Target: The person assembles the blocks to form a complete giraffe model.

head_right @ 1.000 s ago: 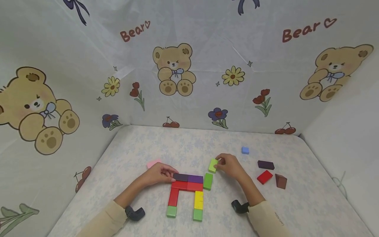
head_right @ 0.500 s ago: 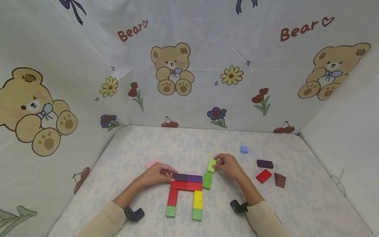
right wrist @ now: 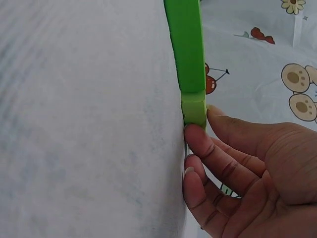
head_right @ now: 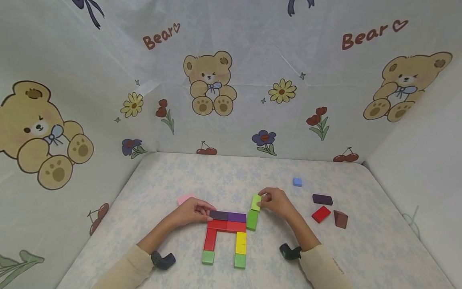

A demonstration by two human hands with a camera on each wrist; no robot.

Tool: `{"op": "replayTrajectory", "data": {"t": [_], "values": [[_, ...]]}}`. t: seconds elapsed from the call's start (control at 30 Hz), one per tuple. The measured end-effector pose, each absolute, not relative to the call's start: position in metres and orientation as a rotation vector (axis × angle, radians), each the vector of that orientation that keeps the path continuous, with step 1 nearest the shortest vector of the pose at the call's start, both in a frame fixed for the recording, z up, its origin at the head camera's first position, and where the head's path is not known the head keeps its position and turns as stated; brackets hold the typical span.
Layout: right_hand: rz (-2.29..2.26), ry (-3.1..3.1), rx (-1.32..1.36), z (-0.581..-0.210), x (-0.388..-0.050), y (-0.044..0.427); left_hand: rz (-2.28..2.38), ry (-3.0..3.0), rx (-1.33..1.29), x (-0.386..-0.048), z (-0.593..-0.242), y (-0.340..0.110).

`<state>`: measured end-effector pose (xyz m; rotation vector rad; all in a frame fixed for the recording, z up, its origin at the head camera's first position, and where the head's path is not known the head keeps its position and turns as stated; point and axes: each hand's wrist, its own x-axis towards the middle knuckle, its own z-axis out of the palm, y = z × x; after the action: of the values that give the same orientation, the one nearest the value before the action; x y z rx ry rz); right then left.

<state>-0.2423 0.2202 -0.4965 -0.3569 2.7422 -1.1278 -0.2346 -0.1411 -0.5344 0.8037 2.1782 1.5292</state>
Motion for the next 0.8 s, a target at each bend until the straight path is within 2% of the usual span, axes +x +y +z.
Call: {"op": "replayTrajectory", "data": {"t": [0.8], "values": [[-1.129,2.733,-0.307,-0.4937,-0.2392,0.2148,1.533,2.166,0.804,-0.2356,-0.5350,-0.1415]]}}
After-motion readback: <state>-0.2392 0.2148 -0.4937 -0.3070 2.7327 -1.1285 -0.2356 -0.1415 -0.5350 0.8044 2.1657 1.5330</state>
